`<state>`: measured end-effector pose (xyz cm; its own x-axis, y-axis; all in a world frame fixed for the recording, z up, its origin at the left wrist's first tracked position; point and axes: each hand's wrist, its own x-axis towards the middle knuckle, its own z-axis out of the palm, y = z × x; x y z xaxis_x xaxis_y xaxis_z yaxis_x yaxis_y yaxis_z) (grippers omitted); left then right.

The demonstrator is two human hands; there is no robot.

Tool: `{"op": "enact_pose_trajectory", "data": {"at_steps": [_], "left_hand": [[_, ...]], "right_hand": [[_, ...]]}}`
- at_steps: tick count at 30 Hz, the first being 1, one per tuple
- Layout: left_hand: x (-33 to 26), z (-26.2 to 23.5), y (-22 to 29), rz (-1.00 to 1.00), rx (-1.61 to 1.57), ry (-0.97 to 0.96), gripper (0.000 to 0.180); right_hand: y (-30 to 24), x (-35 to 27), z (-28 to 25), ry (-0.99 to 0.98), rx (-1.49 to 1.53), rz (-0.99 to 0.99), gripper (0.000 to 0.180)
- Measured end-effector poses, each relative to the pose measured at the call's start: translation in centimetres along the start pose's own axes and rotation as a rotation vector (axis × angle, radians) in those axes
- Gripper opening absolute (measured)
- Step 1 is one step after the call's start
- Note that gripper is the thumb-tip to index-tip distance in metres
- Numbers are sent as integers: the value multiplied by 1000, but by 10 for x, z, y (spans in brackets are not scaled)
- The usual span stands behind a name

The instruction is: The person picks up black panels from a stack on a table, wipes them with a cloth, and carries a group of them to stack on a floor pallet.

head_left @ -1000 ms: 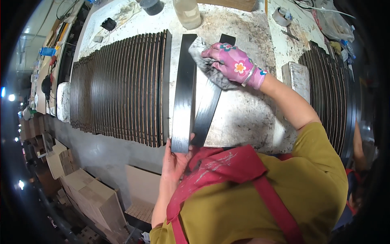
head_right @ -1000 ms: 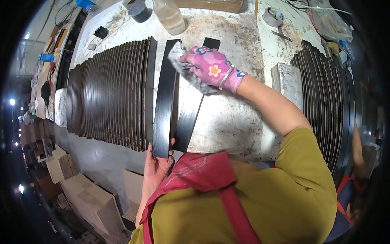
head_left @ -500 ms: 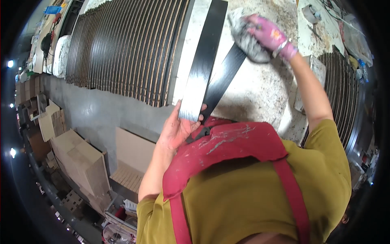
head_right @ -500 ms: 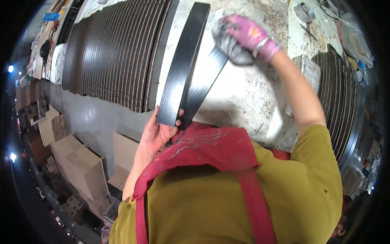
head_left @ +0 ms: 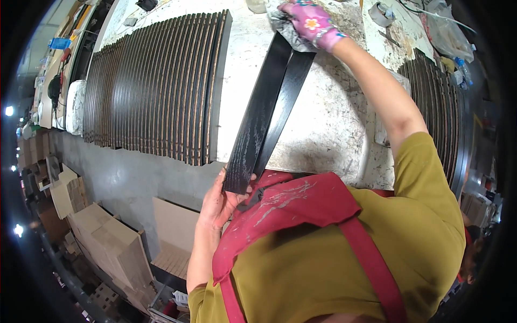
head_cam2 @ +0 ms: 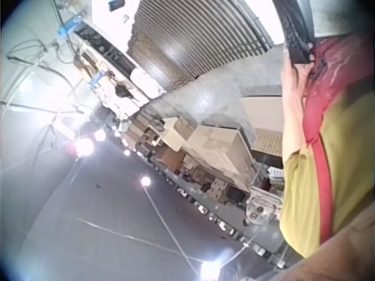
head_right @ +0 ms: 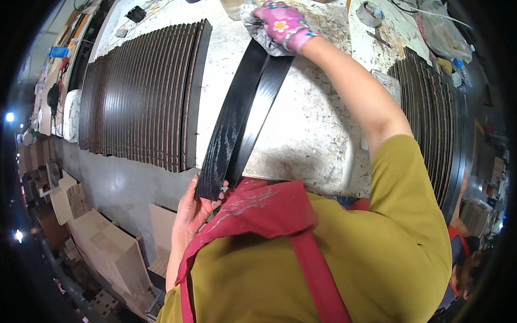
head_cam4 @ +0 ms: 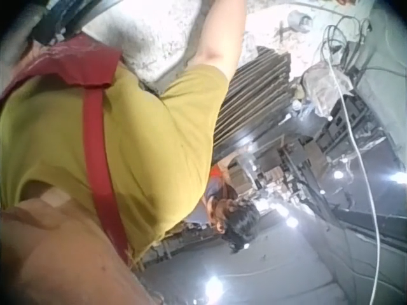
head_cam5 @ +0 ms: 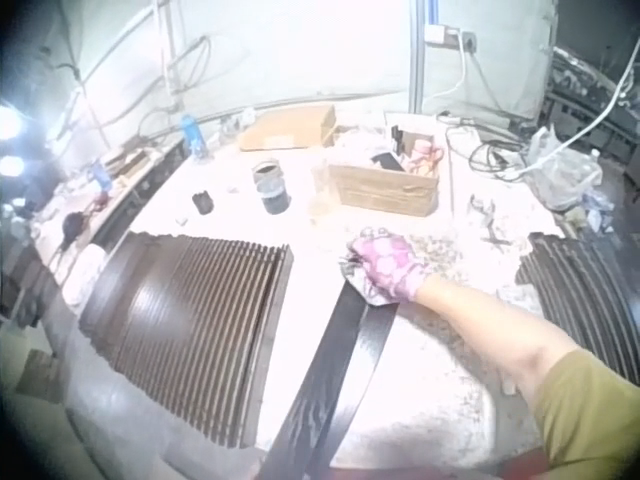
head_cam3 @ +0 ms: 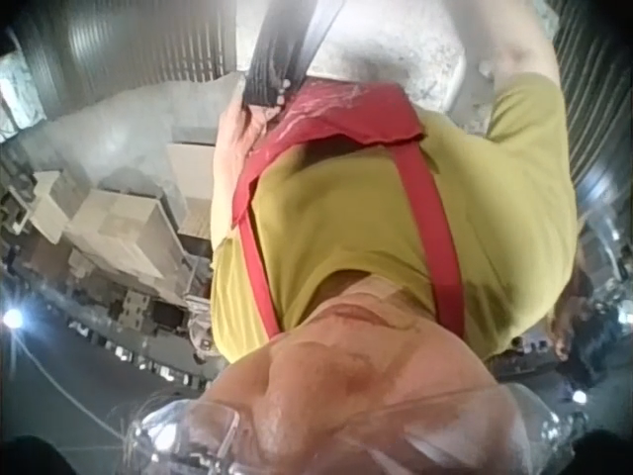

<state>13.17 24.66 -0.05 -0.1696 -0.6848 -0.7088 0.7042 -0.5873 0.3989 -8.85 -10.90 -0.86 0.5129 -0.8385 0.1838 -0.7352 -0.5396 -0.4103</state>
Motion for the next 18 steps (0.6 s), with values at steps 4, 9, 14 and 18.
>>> {"op": "enact_pose_trajectory", "data": {"at_steps": [4,9,14,18], "left_hand": [[1,6,-9,154,276,168,47],[10,22,-3,370,945,231,42],[24,18,-14,637,1479,239,45],[38,23,-21,765,1793,272,71]], "right_hand": [[5,-28,-10,104,-44,-95,31],[105,-32,8,359,167,271,39],[119,-46,-5,441,466,509,50],[107,-61,-17,487,325,423,44]]}}
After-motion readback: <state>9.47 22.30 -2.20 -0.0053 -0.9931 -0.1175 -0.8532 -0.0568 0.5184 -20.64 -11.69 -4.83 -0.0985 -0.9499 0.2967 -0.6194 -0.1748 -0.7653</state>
